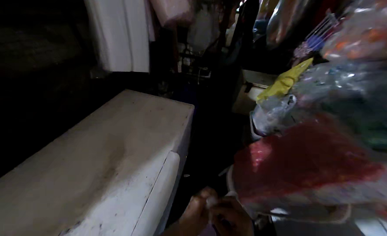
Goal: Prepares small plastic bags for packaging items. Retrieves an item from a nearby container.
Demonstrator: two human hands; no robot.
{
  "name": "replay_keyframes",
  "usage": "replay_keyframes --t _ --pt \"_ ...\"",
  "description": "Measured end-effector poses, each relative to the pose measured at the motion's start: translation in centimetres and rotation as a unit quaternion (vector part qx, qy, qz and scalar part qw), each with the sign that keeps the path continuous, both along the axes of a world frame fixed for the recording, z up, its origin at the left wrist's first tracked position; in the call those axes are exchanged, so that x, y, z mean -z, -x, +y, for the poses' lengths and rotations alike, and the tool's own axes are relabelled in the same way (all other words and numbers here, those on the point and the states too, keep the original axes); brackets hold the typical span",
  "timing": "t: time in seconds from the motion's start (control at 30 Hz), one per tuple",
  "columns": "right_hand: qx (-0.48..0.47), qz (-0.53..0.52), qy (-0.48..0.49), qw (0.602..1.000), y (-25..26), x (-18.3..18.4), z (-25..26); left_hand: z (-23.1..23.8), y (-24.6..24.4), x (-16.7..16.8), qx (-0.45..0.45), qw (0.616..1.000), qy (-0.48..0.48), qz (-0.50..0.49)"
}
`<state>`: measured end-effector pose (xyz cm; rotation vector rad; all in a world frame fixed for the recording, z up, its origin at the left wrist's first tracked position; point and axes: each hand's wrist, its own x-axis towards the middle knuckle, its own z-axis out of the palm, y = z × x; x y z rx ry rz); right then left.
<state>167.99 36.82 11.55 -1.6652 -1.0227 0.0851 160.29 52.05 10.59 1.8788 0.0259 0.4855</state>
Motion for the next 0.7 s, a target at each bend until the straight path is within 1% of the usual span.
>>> replay_keyframes --t 0.07,0.1,0.17,0.23,0.3,0.33,0.43,0.47,0.5,0.53,0.6,0.63,0.7 --pt "0.020 -0.019 -0.015 1.000 -6.7 1.0 2.7 1.7 -6.6 -0.1 -0.017 0.999 0.034 0.031" --pt "0.025 -0.019 -0.015 0.999 -10.1 1.2 3.9 2.7 -9.7 -0.5 -0.018 0.997 0.038 0.068" --pt "0.027 -0.005 0.017 0.999 -16.9 0.8 5.7 4.8 -15.6 -2.0 0.021 0.984 0.067 0.163" --pt "0.021 0.021 0.077 0.997 -23.2 -0.2 7.3 6.8 -21.2 -3.1 0.080 0.962 0.142 0.221" --pt "0.024 0.015 0.121 0.992 -29.1 -1.0 9.0 9.0 -26.3 -3.3 0.124 0.937 0.236 0.227" --pt "0.024 0.009 0.136 0.990 -31.9 -1.4 10.0 10.3 -28.6 -3.3 0.131 0.924 0.281 0.224" --pt "-0.014 -0.008 0.095 0.995 -40.0 -1.8 14.4 15.2 -34.9 -2.5 0.061 0.875 0.451 0.165" --pt "-0.034 -0.021 0.055 0.998 -42.5 -1.2 16.3 17.3 -36.5 -2.3 0.027 0.868 0.468 0.164" --pt "-0.063 -0.025 0.018 0.998 -44.9 -0.8 18.5 19.4 -38.2 -2.2 -0.002 0.873 0.458 0.167" --pt "-0.102 -0.022 -0.002 0.994 -47.4 -0.7 20.7 21.5 -39.9 -1.8 -0.011 0.890 0.422 0.173" --pt "-0.181 -0.015 -0.008 0.983 -52.3 -0.7 24.9 25.3 -43.6 -1.0 -0.016 0.926 0.323 0.192" --pt "-0.211 -0.022 -0.008 0.977 -54.9 -0.6 27.2 27.1 -45.8 -1.0 -0.020 0.938 0.273 0.212" --pt "-0.232 -0.056 -0.017 0.971 -60.0 0.4 31.8 31.0 -50.7 -1.4 -0.019 0.944 0.216 0.249"
